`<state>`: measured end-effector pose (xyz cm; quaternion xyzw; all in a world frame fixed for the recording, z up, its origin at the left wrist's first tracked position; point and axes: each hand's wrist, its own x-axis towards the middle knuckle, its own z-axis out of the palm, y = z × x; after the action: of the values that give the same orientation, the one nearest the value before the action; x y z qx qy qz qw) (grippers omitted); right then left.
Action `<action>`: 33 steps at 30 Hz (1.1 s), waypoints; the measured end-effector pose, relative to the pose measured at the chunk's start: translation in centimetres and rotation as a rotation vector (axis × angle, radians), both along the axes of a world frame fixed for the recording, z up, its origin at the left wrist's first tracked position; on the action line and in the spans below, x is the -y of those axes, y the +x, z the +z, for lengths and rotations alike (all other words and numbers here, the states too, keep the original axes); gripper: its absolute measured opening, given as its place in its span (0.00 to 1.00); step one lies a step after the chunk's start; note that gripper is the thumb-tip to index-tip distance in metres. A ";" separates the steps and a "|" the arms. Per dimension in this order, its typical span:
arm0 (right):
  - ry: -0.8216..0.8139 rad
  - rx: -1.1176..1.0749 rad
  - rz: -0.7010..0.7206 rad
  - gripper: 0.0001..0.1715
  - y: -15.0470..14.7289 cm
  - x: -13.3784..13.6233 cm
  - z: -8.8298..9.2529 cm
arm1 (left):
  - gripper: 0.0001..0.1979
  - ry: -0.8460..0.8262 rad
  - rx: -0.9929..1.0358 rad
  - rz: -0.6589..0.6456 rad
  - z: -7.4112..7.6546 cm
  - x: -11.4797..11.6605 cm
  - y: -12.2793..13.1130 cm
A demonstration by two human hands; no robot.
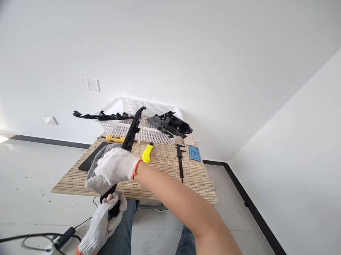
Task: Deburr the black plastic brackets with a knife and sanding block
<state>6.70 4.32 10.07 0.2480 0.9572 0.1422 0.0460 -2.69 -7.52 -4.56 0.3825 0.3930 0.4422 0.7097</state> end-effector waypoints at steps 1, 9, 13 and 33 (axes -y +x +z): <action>-0.036 0.009 0.035 0.18 -0.5 0.3 -0.5 | 0.28 -0.014 -0.008 -0.004 0.0 -0.1 0.0; -0.136 0.028 0.035 0.23 -0.8 -0.1 0.2 | 0.28 0.005 -0.075 0.028 0.5 -0.3 0.2; -0.126 0.024 0.008 0.19 -0.9 0.2 0.6 | 0.29 0.014 -0.060 0.019 0.5 -0.3 0.2; -0.064 0.021 0.102 0.30 -0.5 -0.5 0.4 | 0.26 0.061 -0.123 -0.002 1.1 0.4 0.0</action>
<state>6.22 4.86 10.44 0.1956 0.9721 0.1164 0.0567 -2.70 -7.87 -3.47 0.4306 0.4217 0.4289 0.6729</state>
